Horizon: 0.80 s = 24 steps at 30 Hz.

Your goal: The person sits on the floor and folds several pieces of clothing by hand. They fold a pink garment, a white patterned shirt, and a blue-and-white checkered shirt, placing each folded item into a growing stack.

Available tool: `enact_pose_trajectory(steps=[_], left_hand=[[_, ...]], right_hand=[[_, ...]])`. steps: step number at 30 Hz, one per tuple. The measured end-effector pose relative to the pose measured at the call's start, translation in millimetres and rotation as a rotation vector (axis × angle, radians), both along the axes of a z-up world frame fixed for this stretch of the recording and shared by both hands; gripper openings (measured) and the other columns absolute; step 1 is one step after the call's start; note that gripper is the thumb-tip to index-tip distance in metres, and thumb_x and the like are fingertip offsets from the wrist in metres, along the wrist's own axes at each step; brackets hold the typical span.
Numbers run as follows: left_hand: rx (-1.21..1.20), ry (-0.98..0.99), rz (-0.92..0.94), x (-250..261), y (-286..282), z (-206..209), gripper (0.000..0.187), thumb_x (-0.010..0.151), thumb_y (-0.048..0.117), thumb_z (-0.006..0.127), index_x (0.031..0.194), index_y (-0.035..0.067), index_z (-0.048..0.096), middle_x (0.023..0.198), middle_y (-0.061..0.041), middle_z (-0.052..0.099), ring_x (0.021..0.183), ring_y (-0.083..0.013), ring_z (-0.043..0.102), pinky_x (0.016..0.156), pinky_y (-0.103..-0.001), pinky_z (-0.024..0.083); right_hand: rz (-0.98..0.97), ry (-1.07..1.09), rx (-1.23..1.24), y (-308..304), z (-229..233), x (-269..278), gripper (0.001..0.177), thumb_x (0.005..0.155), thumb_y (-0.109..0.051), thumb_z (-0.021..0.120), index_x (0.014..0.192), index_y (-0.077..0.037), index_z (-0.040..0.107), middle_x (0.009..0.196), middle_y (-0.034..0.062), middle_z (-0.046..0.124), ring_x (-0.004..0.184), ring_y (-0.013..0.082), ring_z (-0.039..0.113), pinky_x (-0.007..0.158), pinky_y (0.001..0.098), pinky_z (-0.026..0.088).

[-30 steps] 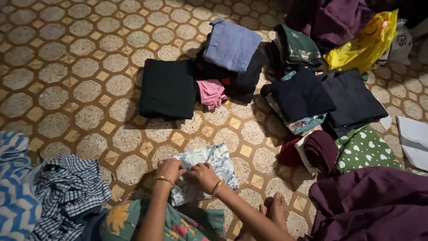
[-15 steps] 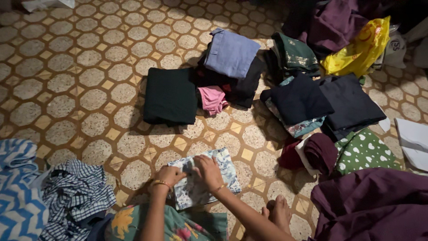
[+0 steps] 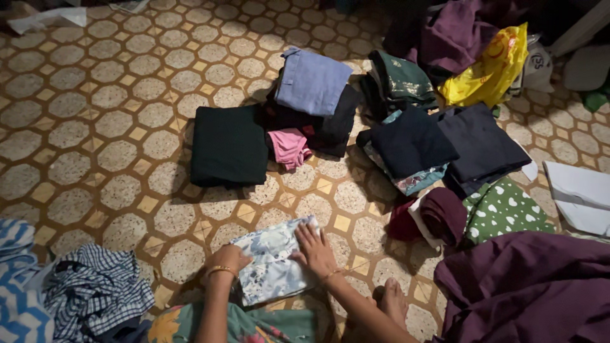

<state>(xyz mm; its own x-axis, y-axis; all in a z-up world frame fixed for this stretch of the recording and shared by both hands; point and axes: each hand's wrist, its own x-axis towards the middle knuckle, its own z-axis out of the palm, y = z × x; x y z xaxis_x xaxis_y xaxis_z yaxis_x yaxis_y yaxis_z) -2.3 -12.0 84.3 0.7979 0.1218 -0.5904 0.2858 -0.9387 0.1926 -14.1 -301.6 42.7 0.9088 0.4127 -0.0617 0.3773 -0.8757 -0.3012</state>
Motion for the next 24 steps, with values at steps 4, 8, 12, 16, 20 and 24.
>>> enact_pose_trajectory(steps=[4, 8, 12, 16, 20, 24], left_hand=[[0.028, -0.026, 0.103, -3, -6, 3, 0.044, 0.081, 0.056, 0.077, 0.105, 0.019, 0.08, 0.114, -0.012, 0.075, 0.107, -0.0321, 0.072, 0.093, -0.045, 0.057], [0.076, -0.397, 0.262, -10, -16, 0, 0.065, 0.076, 0.055, 0.081, 0.119, 0.01, 0.064, 0.116, -0.019, 0.07, 0.106, -0.0376, 0.069, 0.083, -0.048, 0.058], [-0.023, -0.387, 0.239, -5, -17, -6, 0.05, 0.082, 0.039, 0.078, 0.124, 0.016, 0.063, 0.113, -0.017, 0.073, 0.109, -0.0371, 0.071, 0.09, -0.047, 0.057], [0.078, -0.464, 0.276, 0, -14, -6, 0.023, 0.094, 0.018, 0.066, 0.115, 0.024, 0.072, 0.113, -0.012, 0.076, 0.11, -0.0344, 0.07, 0.092, -0.047, 0.057], [0.054, -0.511, 0.29, -4, -17, 7, 0.027, 0.092, 0.022, 0.068, 0.119, 0.02, 0.071, 0.121, -0.013, 0.072, 0.113, -0.0352, 0.067, 0.094, -0.048, 0.054], [0.027, -0.65, 0.066, -20, -43, 26, 0.043, 0.086, 0.033, 0.073, 0.123, 0.011, 0.066, 0.13, -0.015, 0.065, 0.116, -0.034, 0.063, 0.098, -0.047, 0.052]], right_hand=[[0.003, -0.058, 0.077, -2, -4, -4, 0.072, 0.1, -0.049, 0.052, 0.157, -0.01, 0.032, 0.166, 0.009, 0.028, 0.154, 0.0266, 0.016, 0.124, 0.0516, 0.008], [-0.148, -0.101, 0.254, -13, -16, 0, 0.07, 0.101, -0.046, 0.052, 0.158, -0.009, 0.035, 0.166, 0.009, 0.032, 0.155, 0.0256, 0.02, 0.126, 0.0506, 0.011], [-0.216, -0.051, 0.266, -28, -16, -6, 0.068, 0.1, -0.047, 0.055, 0.156, -0.011, 0.037, 0.165, 0.0076, 0.032, 0.155, 0.025, 0.023, 0.125, 0.0509, 0.011], [-0.253, 0.066, 0.081, -23, -1, -7, 0.066, 0.096, -0.047, 0.058, 0.152, -0.018, 0.039, 0.165, 0.0036, 0.03, 0.154, 0.024, 0.021, 0.122, 0.0542, 0.008], [-0.327, 0.032, 0.184, -22, 12, -8, 0.063, 0.091, -0.04, 0.066, 0.147, -0.017, 0.046, 0.159, 0.0075, 0.039, 0.146, 0.0261, 0.036, 0.119, 0.0531, 0.02], [-0.662, 0.169, 0.328, -34, 3, -17, 0.051, 0.093, -0.038, 0.068, 0.138, -0.016, 0.06, 0.126, 0.0165, 0.067, 0.118, 0.0333, 0.063, 0.102, 0.0441, 0.051]])
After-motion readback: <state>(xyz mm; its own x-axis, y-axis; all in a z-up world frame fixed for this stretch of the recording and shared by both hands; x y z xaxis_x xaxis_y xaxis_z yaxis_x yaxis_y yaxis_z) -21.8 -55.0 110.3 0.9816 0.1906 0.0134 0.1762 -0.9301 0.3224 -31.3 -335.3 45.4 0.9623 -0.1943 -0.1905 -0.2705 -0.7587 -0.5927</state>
